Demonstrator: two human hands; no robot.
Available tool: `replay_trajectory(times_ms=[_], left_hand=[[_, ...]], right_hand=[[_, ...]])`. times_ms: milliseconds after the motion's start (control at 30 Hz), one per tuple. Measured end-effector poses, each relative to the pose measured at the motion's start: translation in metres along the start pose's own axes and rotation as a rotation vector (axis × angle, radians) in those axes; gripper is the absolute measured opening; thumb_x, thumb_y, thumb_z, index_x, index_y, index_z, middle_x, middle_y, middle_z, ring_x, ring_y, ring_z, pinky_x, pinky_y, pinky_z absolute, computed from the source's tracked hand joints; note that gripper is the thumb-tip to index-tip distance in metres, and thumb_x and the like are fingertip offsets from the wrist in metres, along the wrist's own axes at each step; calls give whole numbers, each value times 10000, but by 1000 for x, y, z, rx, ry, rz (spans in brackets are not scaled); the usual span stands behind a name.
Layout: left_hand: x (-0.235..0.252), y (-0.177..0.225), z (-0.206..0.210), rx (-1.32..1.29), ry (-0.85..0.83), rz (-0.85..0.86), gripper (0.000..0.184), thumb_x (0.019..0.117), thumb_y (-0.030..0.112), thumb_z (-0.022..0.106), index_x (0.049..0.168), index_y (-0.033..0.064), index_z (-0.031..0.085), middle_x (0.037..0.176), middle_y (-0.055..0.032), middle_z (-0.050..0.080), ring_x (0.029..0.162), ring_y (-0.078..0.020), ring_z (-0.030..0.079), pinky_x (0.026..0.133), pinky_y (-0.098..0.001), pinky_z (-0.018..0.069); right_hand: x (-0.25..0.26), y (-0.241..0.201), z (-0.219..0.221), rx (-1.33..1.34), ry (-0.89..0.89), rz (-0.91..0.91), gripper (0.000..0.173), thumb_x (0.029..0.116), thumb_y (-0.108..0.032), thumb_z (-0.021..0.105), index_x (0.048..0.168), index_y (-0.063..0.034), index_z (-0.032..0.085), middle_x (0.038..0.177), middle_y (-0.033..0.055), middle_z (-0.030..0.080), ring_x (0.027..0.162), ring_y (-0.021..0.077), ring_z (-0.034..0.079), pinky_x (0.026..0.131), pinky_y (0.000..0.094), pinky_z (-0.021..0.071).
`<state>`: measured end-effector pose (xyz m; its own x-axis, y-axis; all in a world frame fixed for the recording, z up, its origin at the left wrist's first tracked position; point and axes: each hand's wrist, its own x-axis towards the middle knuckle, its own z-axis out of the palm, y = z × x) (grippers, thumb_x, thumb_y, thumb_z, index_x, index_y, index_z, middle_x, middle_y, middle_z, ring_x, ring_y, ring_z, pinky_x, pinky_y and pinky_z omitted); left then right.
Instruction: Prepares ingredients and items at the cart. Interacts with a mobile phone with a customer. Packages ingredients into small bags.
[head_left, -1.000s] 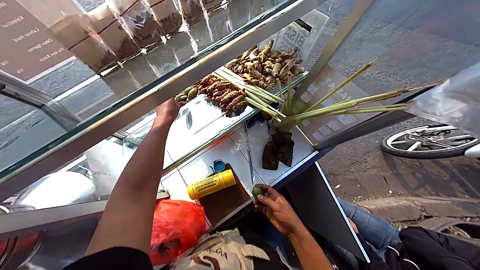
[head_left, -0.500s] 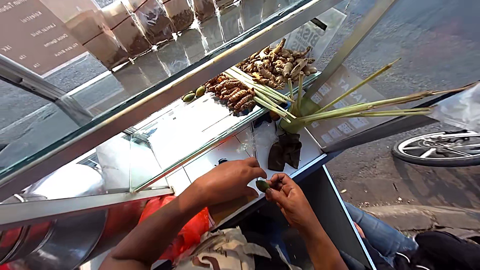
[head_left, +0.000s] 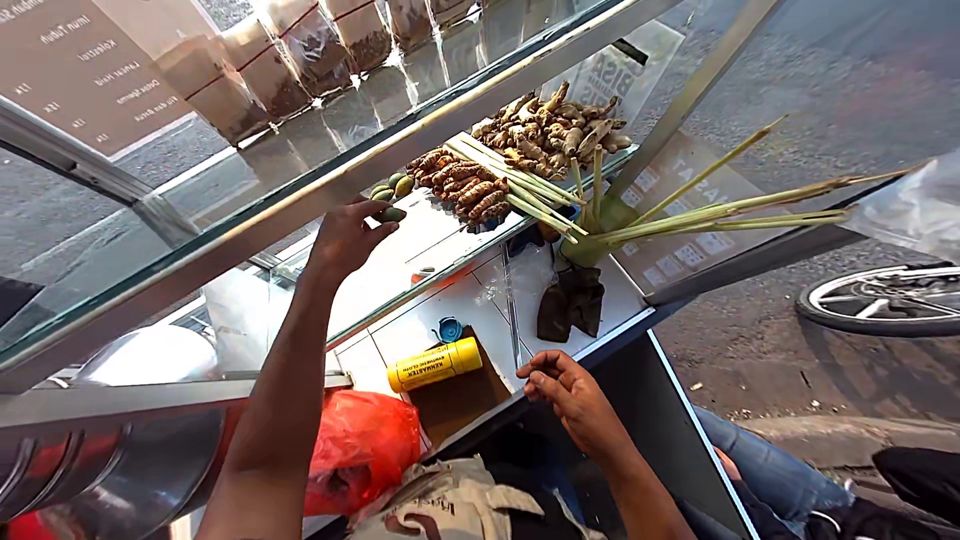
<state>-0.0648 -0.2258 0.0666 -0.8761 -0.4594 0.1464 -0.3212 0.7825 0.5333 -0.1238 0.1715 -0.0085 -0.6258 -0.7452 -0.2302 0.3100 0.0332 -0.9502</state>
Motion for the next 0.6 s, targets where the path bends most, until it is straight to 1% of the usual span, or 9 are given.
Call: replay_trajectory(times_ms=[33,67,133,167,267,367,433,500,600], left_hand=[[10,-17,-2,28,23,-105,335,1003,291,672,1262,79,686,1189,-179,666,933,-318,679,836,-530,550],[17,-34,-2,53,47,-178,348,1007,300,665,1258,59,677,1204,-196,667,1014,-351,678,902,-573,531],[32,-65,5,79,97,-262,386,999,320,670,1254,31,673,1222,-214,667,1139,-382,644,1001,-610,477],[38,-76,9,92,95,-317,388,995,323,667,1259,38,675,1233,-212,670,1185,-395,623,1034,-638,442],[52,-93,21,176,62,-430,353,986,294,661,1260,73,685,1216,-196,697,1187,-434,628,1000,-702,437],[60,-99,29,257,44,-460,278,993,208,616,1196,36,698,1201,-247,685,1171,-474,624,956,-713,454],[65,-101,33,299,38,-466,244,1000,167,586,1144,12,708,1196,-279,674,1174,-492,617,957,-712,455],[69,-101,35,311,26,-485,243,997,160,583,1127,-7,702,1200,-294,666,1180,-500,611,960,-715,449],[70,-102,37,289,43,-492,270,985,207,598,1111,-11,697,1157,-294,676,1142,-494,628,932,-721,454]], right_hand=[[-2,4,-2,1,10,25,142,1017,-52,534,1154,-18,556,1036,84,709,823,127,699,774,259,595],[-3,9,-4,3,14,49,140,1020,-54,536,1153,-16,559,1026,83,708,813,125,697,767,256,594],[-6,14,-7,-8,28,85,137,1022,-55,538,1152,-16,562,1013,80,709,797,123,694,756,251,592],[-7,17,-8,-13,36,100,137,1021,-52,541,1151,-16,563,1006,79,710,792,122,694,751,250,591],[-11,22,-12,-14,58,128,138,1013,-42,547,1147,-16,567,992,77,712,781,118,693,743,243,588],[-14,26,-15,-13,80,147,133,1012,-36,545,1141,-13,567,983,77,714,780,117,693,739,240,587],[-15,28,-16,-18,92,162,131,1012,-32,544,1139,-12,568,977,75,715,782,115,694,739,239,587],[-16,29,-18,-25,99,175,136,1012,-35,547,1144,-12,569,983,75,713,789,117,695,747,243,588],[-17,31,-18,-28,105,179,125,1007,-39,555,1127,-21,580,970,68,719,779,114,697,745,243,590]])
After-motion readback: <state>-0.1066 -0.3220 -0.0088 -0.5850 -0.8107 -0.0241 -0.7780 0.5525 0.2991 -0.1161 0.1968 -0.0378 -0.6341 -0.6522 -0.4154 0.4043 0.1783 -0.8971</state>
